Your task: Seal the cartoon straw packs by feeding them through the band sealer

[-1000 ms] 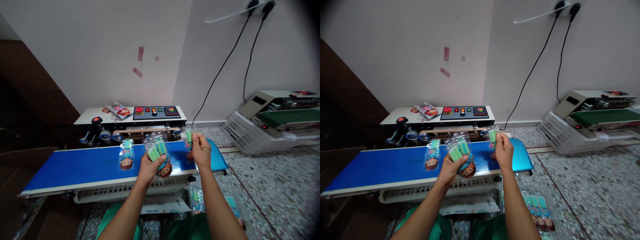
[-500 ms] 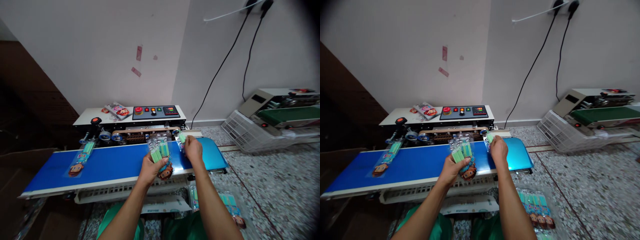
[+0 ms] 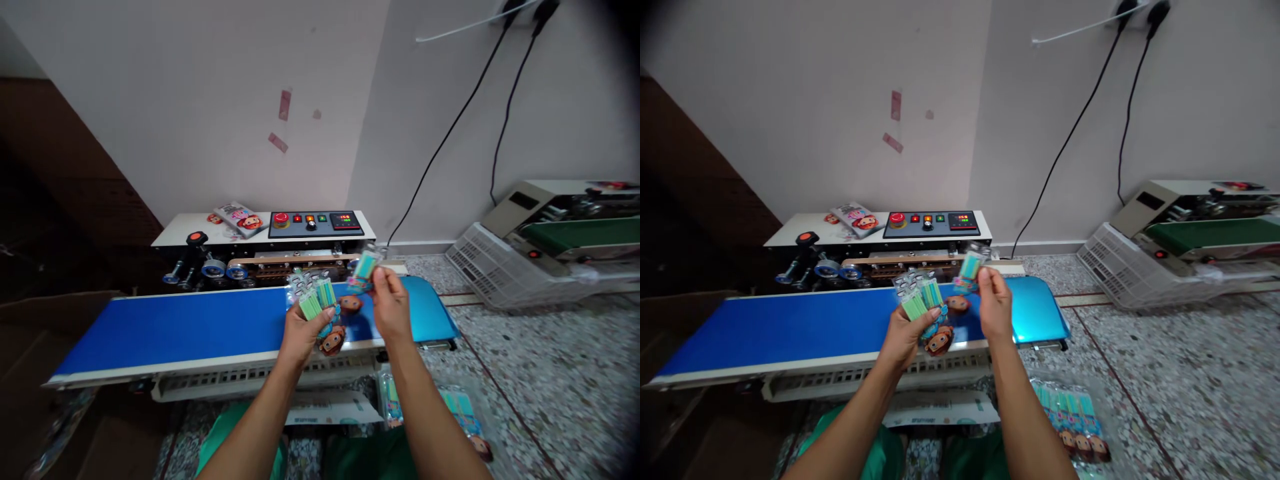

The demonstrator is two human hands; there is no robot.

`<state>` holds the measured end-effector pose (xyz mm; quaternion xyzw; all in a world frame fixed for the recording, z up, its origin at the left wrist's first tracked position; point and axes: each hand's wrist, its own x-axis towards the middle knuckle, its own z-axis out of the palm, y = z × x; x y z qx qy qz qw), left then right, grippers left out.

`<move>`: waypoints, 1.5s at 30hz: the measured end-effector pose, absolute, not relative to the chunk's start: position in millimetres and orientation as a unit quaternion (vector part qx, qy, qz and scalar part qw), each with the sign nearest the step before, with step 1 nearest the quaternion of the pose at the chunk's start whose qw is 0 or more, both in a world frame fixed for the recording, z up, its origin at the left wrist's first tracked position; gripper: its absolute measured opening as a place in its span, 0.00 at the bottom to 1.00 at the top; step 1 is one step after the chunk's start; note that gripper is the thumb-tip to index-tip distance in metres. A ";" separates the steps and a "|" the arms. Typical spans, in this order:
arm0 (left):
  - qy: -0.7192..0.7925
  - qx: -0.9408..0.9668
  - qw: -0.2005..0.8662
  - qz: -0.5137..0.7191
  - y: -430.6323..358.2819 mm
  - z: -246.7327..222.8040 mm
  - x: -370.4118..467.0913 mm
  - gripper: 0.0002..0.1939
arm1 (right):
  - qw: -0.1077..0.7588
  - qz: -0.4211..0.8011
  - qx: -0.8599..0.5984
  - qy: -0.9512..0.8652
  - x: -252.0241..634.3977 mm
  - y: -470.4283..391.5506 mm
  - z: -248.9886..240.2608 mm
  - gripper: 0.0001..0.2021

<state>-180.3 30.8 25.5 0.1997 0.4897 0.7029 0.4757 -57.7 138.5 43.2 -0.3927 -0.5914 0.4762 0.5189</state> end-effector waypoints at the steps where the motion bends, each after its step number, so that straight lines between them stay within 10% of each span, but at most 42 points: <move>1: 0.499 0.193 0.468 0.703 30.7 24.6 -181.4 0.19 | 0.530 0.441 -0.416 -0.593 -48.7 146.2 42.6 0.21; 14: 0.483 0.192 0.488 0.701 28.3 29.9 -181.5 0.23 | 0.182 0.074 -0.688 -0.698 -35.6 184.7 17.4 0.18; 21: 0.476 0.192 0.478 0.713 28.4 27.5 -183.2 0.22 | 0.334 0.178 -0.541 -0.751 -57.6 173.1 18.6 0.19; 28: 0.467 0.186 0.454 0.736 31.3 30.6 -180.7 0.21 | 0.375 0.574 -0.294 -0.666 -65.8 129.7 43.7 0.18; 38: 0.478 0.179 0.449 0.733 32.0 27.6 -182.3 0.18 | 0.520 0.317 -0.448 -0.655 -55.5 136.5 48.1 0.17; 45: 0.478 0.192 0.478 0.712 29.3 29.2 -181.9 0.19 | 0.282 0.077 -0.661 -0.691 -14.4 181.5 32.3 0.16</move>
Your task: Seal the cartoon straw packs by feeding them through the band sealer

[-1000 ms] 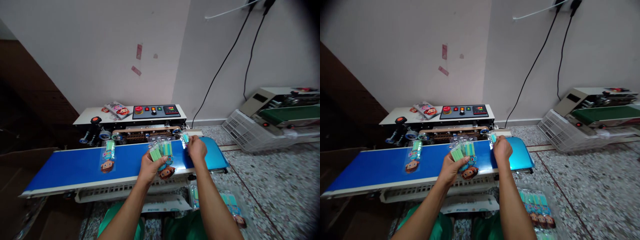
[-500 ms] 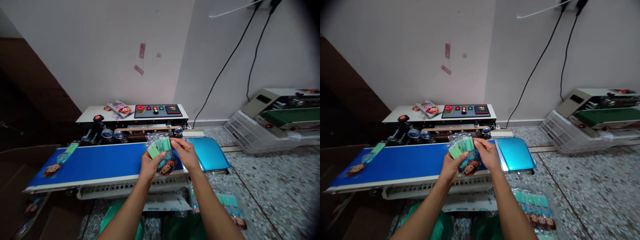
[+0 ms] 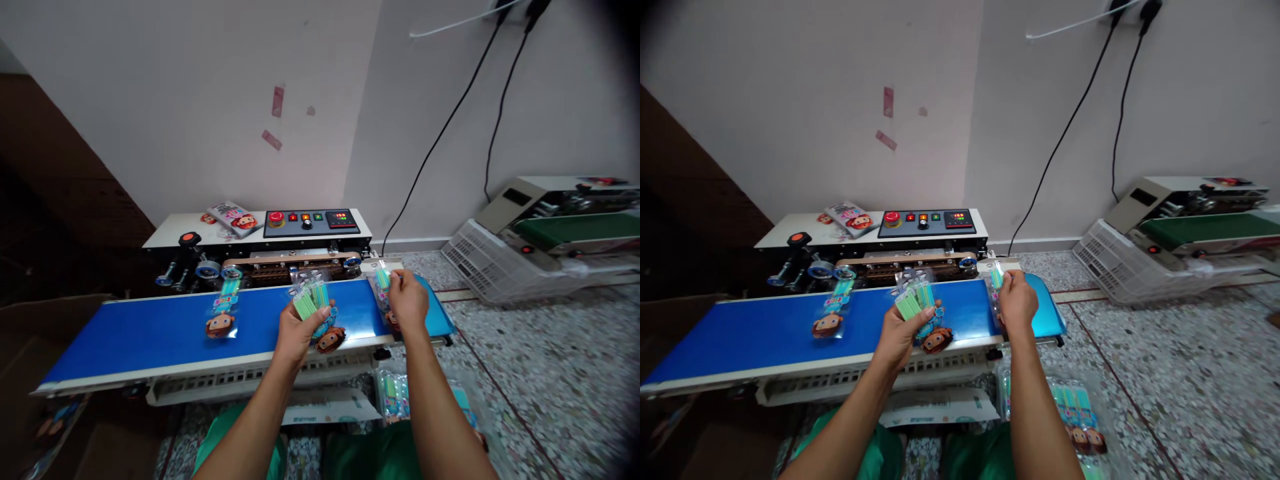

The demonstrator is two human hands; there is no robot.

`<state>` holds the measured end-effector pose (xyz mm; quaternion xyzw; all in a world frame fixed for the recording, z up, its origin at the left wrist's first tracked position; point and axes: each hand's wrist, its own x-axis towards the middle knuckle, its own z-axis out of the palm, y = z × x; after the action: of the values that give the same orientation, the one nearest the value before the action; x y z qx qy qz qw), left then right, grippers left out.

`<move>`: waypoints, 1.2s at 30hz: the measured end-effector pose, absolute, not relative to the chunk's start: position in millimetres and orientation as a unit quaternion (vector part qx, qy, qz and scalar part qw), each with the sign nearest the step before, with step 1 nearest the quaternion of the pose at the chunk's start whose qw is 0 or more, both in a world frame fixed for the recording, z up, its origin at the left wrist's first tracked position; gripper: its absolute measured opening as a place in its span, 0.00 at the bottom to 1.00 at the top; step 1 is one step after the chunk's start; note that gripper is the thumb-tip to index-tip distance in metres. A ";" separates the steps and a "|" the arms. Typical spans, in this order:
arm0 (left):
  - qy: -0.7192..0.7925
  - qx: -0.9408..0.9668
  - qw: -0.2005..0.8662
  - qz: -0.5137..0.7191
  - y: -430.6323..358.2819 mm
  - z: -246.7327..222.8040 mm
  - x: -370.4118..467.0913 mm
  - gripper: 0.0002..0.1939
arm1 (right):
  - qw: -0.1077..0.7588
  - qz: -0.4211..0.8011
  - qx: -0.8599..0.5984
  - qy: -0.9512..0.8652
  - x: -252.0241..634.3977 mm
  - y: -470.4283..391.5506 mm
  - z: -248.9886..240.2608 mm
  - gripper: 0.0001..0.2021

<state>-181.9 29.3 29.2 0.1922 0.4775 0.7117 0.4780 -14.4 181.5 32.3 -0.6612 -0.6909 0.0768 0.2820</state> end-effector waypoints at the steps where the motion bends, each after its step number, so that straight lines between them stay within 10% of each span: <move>1: 0.477 0.196 0.480 0.710 29.1 29.3 -181.9 0.19 | 0.257 0.070 -0.674 -0.689 -15.2 184.0 29.7 0.16; 12: 0.478 0.186 0.482 0.710 26.6 26.5 -186.3 0.17 | 0.366 0.168 -0.564 -0.721 -63.3 175.7 19.2 0.17; 20: 0.451 0.192 0.445 0.749 31.9 26.8 -185.4 0.18 | 0.356 0.589 -0.281 -0.668 -75.0 121.9 44.4 0.17; 28: 0.487 0.191 0.408 0.748 32.2 23.5 -187.5 0.15 | 0.497 0.468 -0.382 -0.623 -56.2 142.4 42.0 0.18; 36: 0.498 0.201 0.446 0.716 30.7 28.5 -183.0 0.17 | 0.327 0.128 -0.622 -0.699 -11.3 193.4 17.7 0.17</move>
<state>-183.0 30.7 28.5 0.2008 0.4984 0.7158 0.4461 -11.3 193.4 17.7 -0.6224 -0.6994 0.1278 0.3272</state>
